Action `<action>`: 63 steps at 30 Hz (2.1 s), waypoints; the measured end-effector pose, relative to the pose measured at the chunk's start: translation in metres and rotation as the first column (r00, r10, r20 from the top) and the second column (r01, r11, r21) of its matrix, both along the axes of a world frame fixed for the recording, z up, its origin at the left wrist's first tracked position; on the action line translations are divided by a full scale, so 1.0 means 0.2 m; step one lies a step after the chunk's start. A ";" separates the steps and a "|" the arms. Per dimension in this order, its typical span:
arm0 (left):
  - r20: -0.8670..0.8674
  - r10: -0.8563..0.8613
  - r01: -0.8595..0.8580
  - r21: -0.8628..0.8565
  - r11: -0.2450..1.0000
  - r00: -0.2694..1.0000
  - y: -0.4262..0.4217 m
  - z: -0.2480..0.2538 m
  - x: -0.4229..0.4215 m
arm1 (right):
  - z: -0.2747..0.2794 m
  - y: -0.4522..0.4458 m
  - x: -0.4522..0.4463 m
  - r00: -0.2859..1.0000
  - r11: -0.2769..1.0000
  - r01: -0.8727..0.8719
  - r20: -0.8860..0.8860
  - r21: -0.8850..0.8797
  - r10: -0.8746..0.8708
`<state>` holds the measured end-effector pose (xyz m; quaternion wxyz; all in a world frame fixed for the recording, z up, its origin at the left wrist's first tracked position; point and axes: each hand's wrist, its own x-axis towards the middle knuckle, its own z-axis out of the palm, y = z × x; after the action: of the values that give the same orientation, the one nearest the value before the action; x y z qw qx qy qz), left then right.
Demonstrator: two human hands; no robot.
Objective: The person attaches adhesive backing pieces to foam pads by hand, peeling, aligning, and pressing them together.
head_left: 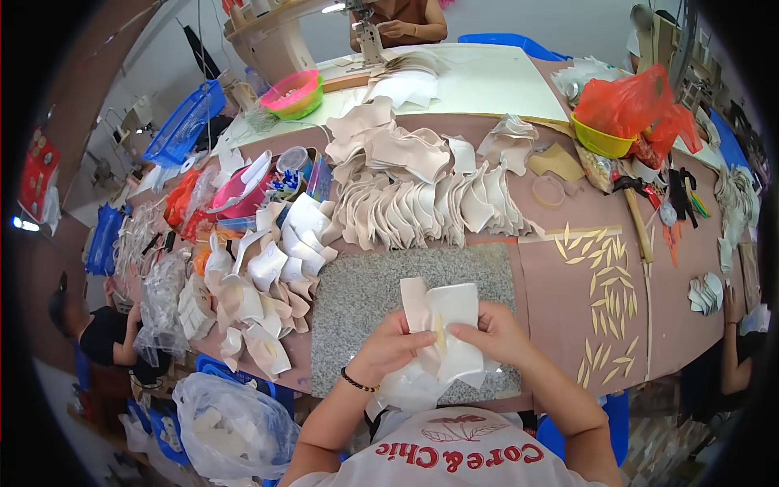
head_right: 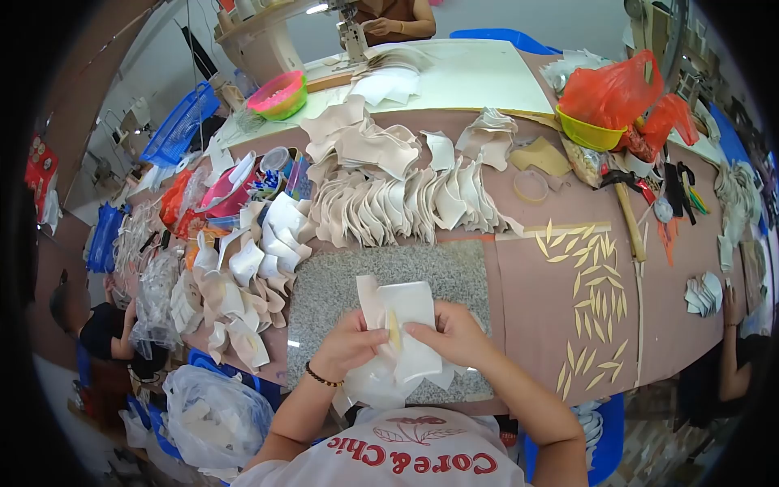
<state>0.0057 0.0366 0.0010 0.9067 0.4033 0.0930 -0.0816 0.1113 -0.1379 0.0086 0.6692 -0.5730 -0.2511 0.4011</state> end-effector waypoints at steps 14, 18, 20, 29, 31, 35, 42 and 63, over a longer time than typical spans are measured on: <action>0.062 0.049 -0.044 -0.086 0.995 0.997 -0.07 0.07 0.01 | 0.05 -0.05 -0.01 0.941 0.970 0.083 0.338 -0.230 0.000; -0.015 -0.044 0.044 0.020 0.999 0.999 -0.06 -0.01 0.01 | 0.04 -0.06 0.00 0.972 0.975 0.015 0.233 -0.221 0.038; 0.040 -0.055 0.057 -0.036 0.998 0.998 -0.06 -0.05 0.02 | 0.04 -0.08 0.02 0.976 0.981 -0.036 0.202 -0.193 0.075; 0.092 0.054 -0.057 0.029 0.998 0.994 -0.07 -0.01 -0.01 | -0.03 -0.02 -0.01 0.976 0.986 0.145 0.174 -0.079 -0.130; 0.125 0.100 -0.120 0.166 0.979 0.987 -0.07 -0.03 -0.01 | -0.04 -0.04 0.00 0.974 0.986 0.108 0.212 -0.130 -0.079; 0.125 0.280 -0.304 0.509 0.805 0.952 -0.05 0.01 0.00 | 0.03 -0.02 -0.04 0.950 0.988 0.079 0.311 -0.136 -0.033; 0.576 0.453 -0.725 0.618 0.304 0.680 -0.08 0.03 0.02 | 0.09 0.07 -0.10 0.160 0.966 0.178 0.963 0.187 -0.216; 0.497 -0.172 -0.520 0.746 -0.415 0.850 -0.09 0.38 -0.09 | 0.23 0.08 0.01 -0.212 0.969 0.215 0.974 0.119 -0.073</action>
<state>-0.0132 0.0183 0.0776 0.1538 0.9479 -0.0068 0.2791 0.1142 -0.1217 0.0551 0.2450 -0.7272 -0.5882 -0.2554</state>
